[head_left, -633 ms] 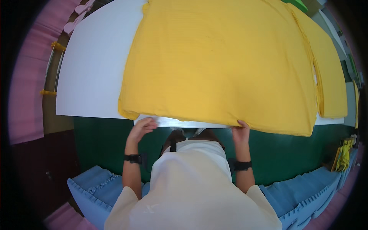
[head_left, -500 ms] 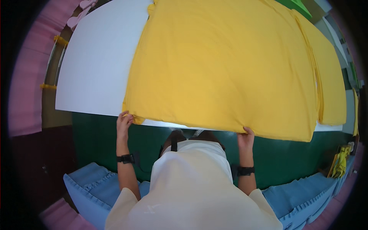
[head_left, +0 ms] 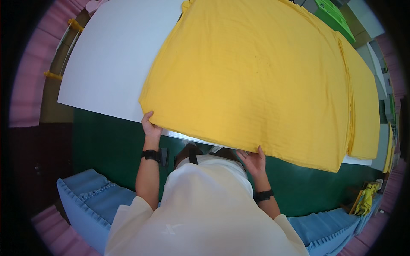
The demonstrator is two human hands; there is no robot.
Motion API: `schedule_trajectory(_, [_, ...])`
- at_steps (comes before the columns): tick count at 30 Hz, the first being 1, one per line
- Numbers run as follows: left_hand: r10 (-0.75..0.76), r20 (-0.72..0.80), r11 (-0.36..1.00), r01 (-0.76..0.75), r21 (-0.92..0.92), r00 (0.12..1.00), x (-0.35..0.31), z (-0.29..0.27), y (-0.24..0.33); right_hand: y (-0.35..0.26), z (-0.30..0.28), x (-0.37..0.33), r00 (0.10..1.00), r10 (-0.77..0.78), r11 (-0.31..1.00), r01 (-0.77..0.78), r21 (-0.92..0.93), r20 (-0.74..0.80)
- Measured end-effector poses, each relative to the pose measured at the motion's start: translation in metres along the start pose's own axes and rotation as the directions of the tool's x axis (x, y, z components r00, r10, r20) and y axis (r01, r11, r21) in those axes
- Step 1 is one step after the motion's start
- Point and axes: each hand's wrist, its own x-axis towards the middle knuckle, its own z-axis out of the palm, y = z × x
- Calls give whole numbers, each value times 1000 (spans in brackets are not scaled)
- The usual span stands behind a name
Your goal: Spreading and organizing yellow fabric sheets and a pink floor mat on tables in a large nursery room.
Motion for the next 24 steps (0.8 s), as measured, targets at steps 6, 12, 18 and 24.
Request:
schedule_trajectory(6, [-136,70,989,139,-52,988,-5,-15,-6,10,6,16,995,-43,997,49,-64,94])
schedule_trajectory(12, [174,-327,209,290,934,929,-24,32,21,9,0,14,996,-89,992,90,-93,14])
schedule_trajectory(18, [259,402,-363,-297,883,878,22,36,42,2,-11,-4,992,-99,961,74,-266,-82])
schedule_trajectory(24, [-51,22,228,-10,974,998,79,59,34,9,-11,8,962,-263,947,244,-211,-68])
